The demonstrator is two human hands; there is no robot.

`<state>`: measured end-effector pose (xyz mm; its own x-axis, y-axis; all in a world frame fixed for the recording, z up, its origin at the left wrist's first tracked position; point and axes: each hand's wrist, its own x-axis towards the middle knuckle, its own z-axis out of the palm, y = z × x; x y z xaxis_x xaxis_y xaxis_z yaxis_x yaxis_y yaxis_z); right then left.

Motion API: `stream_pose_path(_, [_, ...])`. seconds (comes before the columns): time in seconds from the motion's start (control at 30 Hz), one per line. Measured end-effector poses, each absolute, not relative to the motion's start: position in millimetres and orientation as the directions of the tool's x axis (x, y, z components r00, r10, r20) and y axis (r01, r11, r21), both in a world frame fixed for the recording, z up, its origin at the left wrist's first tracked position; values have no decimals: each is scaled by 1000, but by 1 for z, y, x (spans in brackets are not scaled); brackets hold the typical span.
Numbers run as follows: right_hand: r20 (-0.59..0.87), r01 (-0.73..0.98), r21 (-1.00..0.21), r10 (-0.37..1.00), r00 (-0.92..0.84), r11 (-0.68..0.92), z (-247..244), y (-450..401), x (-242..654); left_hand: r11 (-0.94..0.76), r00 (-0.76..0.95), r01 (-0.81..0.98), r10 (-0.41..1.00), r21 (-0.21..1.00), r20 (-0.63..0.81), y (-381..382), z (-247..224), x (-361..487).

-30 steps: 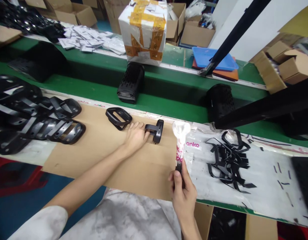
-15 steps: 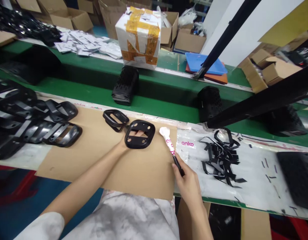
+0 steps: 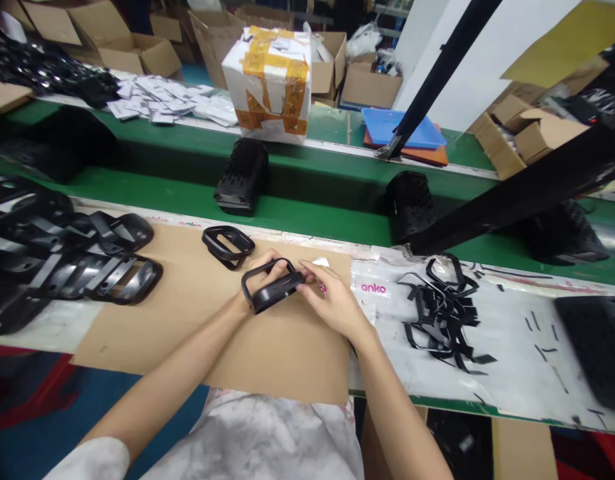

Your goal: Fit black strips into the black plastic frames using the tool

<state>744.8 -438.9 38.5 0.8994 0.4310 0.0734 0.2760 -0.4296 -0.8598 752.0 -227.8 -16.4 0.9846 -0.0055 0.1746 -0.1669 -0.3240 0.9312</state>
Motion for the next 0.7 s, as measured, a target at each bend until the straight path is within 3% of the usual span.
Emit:
stream_pose_path(0.07, [50,285,-893,552,833,-349,33,-427,762,-357,982,-170,20,919,190,-228,-18,752])
stream_pose_path(0.13, [54,280,-910,584,810,-306,25,-421,771,-351,984,-154,24,924,174,-229,-22,753])
stream_pose_path(0.37, [127,278,-914,442,888,-294,-4,-431,773,-209,986,-164,-50,964,157,-235,-28,763])
stream_pose_path(0.57, [144,249,-944,409,901,-218,-8,-431,777,-218,981,-195,-61,956,186,-234,-24,767])
stream_pose_path(0.7, [250,333,-933,413,876,-140,21,-450,775,-200,981,-173,46,964,186,-231,-28,770])
